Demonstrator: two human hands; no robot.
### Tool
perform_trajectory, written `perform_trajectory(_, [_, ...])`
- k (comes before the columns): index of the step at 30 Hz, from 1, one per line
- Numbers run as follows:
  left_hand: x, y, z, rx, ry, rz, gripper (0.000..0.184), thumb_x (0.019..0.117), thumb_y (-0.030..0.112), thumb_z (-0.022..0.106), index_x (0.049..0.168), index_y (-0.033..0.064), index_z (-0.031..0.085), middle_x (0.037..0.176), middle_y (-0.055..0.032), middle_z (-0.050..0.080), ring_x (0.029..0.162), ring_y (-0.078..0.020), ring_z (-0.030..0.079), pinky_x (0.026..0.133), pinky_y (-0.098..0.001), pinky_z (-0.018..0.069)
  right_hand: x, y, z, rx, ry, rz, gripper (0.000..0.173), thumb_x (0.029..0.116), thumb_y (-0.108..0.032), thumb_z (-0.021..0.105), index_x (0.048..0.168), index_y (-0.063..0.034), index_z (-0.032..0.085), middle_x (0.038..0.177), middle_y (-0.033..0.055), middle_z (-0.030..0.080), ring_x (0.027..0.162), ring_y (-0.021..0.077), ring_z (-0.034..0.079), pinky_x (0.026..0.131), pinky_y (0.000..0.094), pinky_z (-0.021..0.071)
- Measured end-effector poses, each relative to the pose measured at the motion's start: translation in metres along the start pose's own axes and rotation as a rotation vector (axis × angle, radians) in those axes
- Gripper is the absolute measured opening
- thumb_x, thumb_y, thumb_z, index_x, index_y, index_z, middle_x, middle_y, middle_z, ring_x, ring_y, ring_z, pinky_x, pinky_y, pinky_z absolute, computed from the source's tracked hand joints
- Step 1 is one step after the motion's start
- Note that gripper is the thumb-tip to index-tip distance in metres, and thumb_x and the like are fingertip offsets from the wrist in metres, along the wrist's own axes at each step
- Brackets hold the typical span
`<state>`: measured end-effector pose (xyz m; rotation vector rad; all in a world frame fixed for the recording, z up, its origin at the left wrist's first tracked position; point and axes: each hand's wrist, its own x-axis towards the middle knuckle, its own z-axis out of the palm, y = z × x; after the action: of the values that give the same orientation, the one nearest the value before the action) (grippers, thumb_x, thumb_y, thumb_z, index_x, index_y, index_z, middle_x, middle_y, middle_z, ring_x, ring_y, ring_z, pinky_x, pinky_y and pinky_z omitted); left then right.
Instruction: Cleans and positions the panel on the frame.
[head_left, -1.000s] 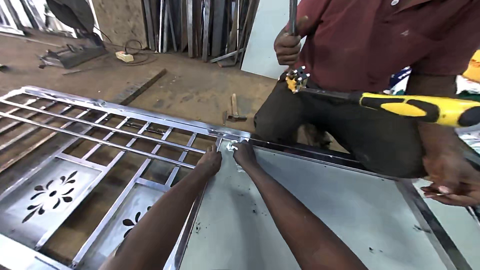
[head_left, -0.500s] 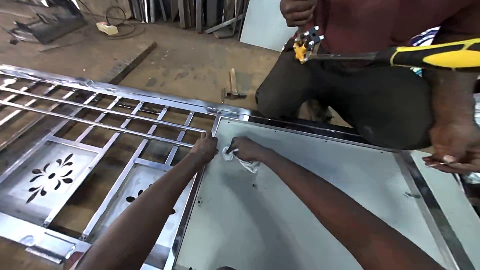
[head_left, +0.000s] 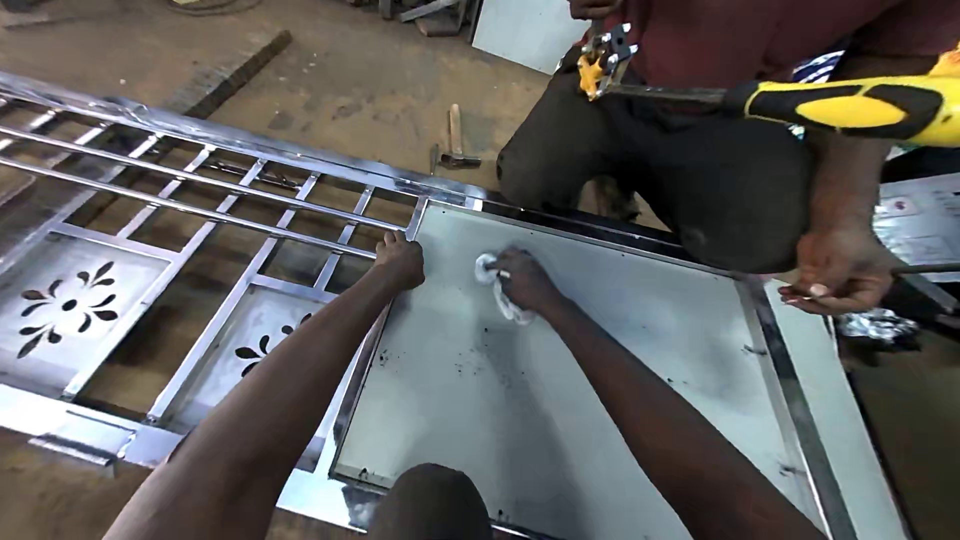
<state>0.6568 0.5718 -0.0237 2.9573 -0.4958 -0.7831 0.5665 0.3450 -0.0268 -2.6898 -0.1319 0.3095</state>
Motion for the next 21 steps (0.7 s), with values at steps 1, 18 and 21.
perform_trajectory(1, [-0.002,0.002,-0.002,-0.029,-0.019,-0.010,0.058,0.0877,0.029,0.078,0.129,-0.0070,0.060,0.147,-0.0331,0.043,0.142,-0.0500,0.037,0.107,-0.0651,0.0398,0.006,0.010,0.005,-0.036,0.057,0.023,0.032,0.0947,-0.004,0.063,0.124,-0.0110,0.074,0.132,0.0212,0.061,0.124,0.0402,0.057,0.104,0.0559,0.0474])
perform_trajectory(18, [-0.220,-0.145,0.115,-0.790,0.604,-0.279,0.041,0.1003,0.001,0.042,0.140,-0.0031,0.051,0.104,-0.0198,0.064,0.080,-0.0292,0.067,0.073,-0.0501,0.0579,0.066,-0.088,0.059,-0.052,0.079,-0.009,0.044,0.0933,-0.006,0.063,0.137,-0.0126,0.066,0.148,0.0221,0.050,0.135,0.0459,0.047,0.105,0.0634,0.0429])
perform_trajectory(21, [-0.235,-0.143,0.148,-0.629,0.694,-0.288,0.032,0.0974,-0.002,0.045,0.124,-0.0090,0.061,0.106,-0.0274,0.065,0.093,-0.0415,0.065,0.084,-0.0586,0.0531,-0.004,-0.124,0.081,-0.105,-0.116,-0.162,0.041,0.0921,-0.004,0.065,0.133,-0.0074,0.068,0.144,0.0222,0.055,0.128,0.0444,0.054,0.102,0.0597,0.0480])
